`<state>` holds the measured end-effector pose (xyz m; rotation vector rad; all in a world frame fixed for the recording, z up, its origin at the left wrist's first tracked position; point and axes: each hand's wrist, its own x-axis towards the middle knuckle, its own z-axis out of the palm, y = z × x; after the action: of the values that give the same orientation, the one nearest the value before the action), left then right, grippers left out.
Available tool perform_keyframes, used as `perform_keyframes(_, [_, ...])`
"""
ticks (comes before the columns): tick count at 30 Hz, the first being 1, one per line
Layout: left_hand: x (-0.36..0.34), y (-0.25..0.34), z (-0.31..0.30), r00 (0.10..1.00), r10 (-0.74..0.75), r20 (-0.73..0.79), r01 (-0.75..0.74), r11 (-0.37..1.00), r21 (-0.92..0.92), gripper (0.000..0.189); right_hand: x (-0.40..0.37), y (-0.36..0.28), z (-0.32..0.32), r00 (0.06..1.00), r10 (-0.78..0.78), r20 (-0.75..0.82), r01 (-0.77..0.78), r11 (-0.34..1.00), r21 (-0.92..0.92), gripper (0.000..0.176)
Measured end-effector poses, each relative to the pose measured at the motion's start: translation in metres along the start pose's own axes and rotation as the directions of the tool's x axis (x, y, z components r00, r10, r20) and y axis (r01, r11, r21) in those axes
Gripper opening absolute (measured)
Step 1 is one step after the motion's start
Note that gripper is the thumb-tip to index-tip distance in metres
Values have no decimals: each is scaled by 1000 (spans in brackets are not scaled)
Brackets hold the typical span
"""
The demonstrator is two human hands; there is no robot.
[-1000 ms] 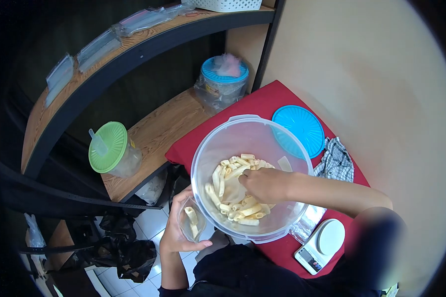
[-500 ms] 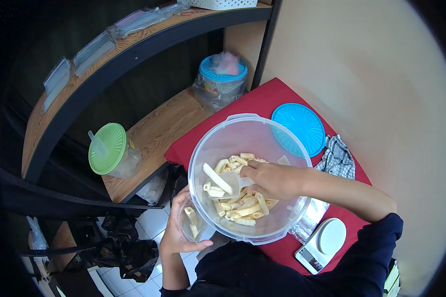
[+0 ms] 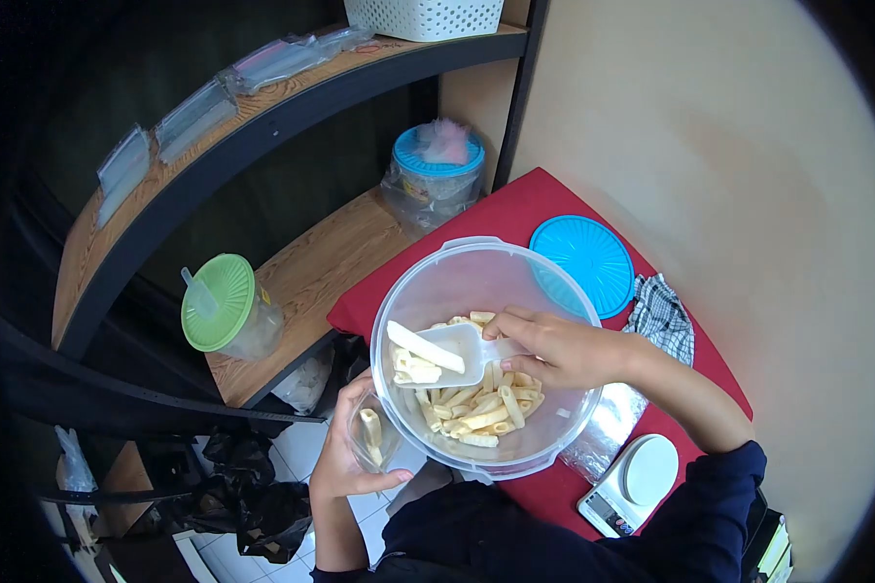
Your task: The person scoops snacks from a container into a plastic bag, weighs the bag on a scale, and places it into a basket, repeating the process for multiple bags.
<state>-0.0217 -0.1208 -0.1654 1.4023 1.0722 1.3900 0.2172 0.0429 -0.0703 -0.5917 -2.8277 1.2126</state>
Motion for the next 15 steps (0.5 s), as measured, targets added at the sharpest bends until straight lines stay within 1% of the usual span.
perform_keyframes(2, [1, 6, -5, 1000, -5, -19, 5, 1000, 7, 98, -4, 0, -4, 999, -26, -28, 26, 1000, -7, 33])
perform_keyframes(4, [4, 17, -12, 984, 8, -177, 26, 981, 191, 95, -11, -1, -14, 995, -44, -90, 39, 997, -59, 32])
perform_keyframes(5, [6, 27, -13, 971, 20, -240, 35, 975, 221, 93, -14, -4, -20, 995, -49, -88, 44, 997, -63, 32])
perform_keyframes(6, [11, 44, -13, 969, 15, -248, 52, 964, 261, 92, -17, -10, -28, 991, -50, -124, 36, 993, -109, 30])
perform_keyframes(7, [18, 58, -14, 978, 79, -192, 7, 911, 413, 91, -20, -16, -36, 985, -53, -162, 27, 988, -154, 29])
perform_keyframes(8, [27, 70, -15, 983, 134, -124, -43, 831, 554, 90, -22, -21, -43, 985, -60, -163, 33, 987, -159, 29])
perform_keyframes(9, [36, 80, -13, 982, 141, -128, -46, 829, 558, 90, -25, -27, -50, 981, -64, -182, 29, 981, -193, 28])
perform_keyframes(10, [47, 90, -7, 989, 127, -81, -51, 788, 614, 89, -27, -30, -55, 977, -70, -201, 23, 974, -227, 27])
perform_keyframes(11, [58, 96, -1, 993, 112, -34, -61, 743, 667, 87, -30, -32, -58, 964, -107, -244, 41, 965, -260, 27])
perform_keyframes(12, [68, 99, 2, 992, 122, -32, -69, 740, 669, 87, -31, -35, -63, 962, -112, -249, 43, 962, -268, 27])
perform_keyframes(14, [86, 102, 10, 995, 88, 50, -98, 713, 694, 87, -35, -44, -74, 960, -124, -252, 41, 950, -310, 27])
perform_keyframes(15, [93, 105, 15, 996, 65, 62, -90, 723, 685, 86, -37, -48, -79, 958, -127, -259, 40, 948, -316, 27])
